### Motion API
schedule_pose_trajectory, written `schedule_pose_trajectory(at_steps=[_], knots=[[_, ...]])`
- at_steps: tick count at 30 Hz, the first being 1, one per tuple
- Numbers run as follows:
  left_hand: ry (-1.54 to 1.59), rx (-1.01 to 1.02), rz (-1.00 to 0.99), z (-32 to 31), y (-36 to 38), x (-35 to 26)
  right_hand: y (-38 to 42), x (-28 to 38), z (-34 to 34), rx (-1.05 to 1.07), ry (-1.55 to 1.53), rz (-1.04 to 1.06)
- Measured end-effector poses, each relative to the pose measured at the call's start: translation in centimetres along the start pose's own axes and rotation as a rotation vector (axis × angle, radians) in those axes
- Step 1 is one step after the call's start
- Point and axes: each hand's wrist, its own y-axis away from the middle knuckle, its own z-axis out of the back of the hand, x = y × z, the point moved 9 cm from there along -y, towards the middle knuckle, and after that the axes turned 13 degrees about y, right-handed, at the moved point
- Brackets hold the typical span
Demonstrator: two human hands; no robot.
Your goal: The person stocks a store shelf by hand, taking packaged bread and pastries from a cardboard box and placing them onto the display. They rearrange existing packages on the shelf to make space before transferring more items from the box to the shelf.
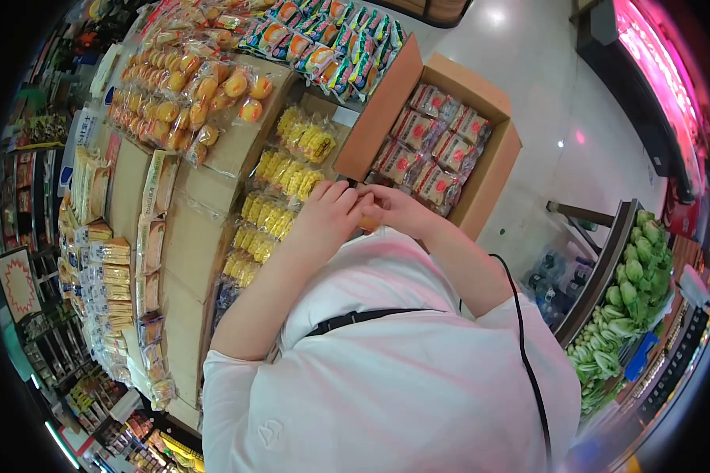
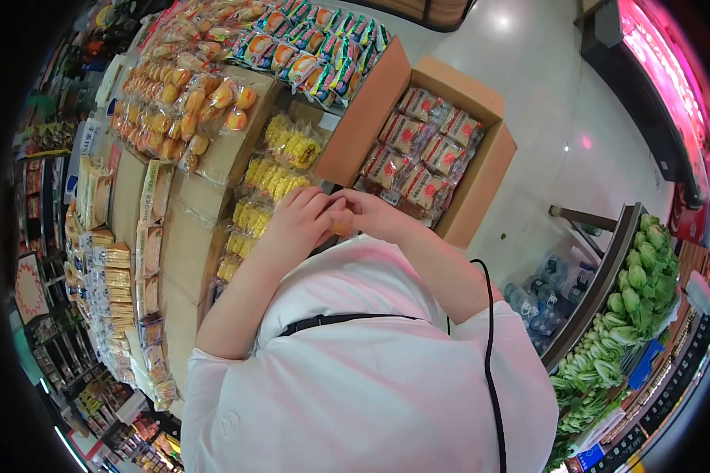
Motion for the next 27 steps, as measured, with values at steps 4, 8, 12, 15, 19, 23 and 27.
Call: schedule_pose_trajectory(at_steps=[4, 8, 12, 15, 19, 23, 27], knots=[[0.174, -0.092, 0.240, -0.2, 1.2, 1.7, 0.3, -3.1, 3.3, -0.049, -0.045, -0.131], [0.199, -0.102, 0.382, -1.0, 4.4, 4.2, -0.1, -13.0, 12.0, -0.468, -0.139, -0.290], [0.227, -0.057, 0.433, -3.1, 6.1, 4.2, -2.1, -19.0, 15.3, -0.594, -0.149, -0.325], [0.306, -0.036, 0.447, -4.5, 7.0, 4.1, -3.5, -22.6, 15.6, -0.612, -0.006, -0.380], [0.349, -0.008, 0.489, -5.4, 8.1, 4.5, -4.0, -23.1, 15.8, -0.569, 0.281, -0.449], [0.362, -0.017, 0.540, -6.1, 8.9, 5.1, -4.2, -21.0, 15.3, -0.480, 0.613, -0.390], [0.388, -0.022, 0.549, -6.5, 9.2, 5.5, -4.3, -18.4, 14.5, -0.473, 1.064, -0.184]])
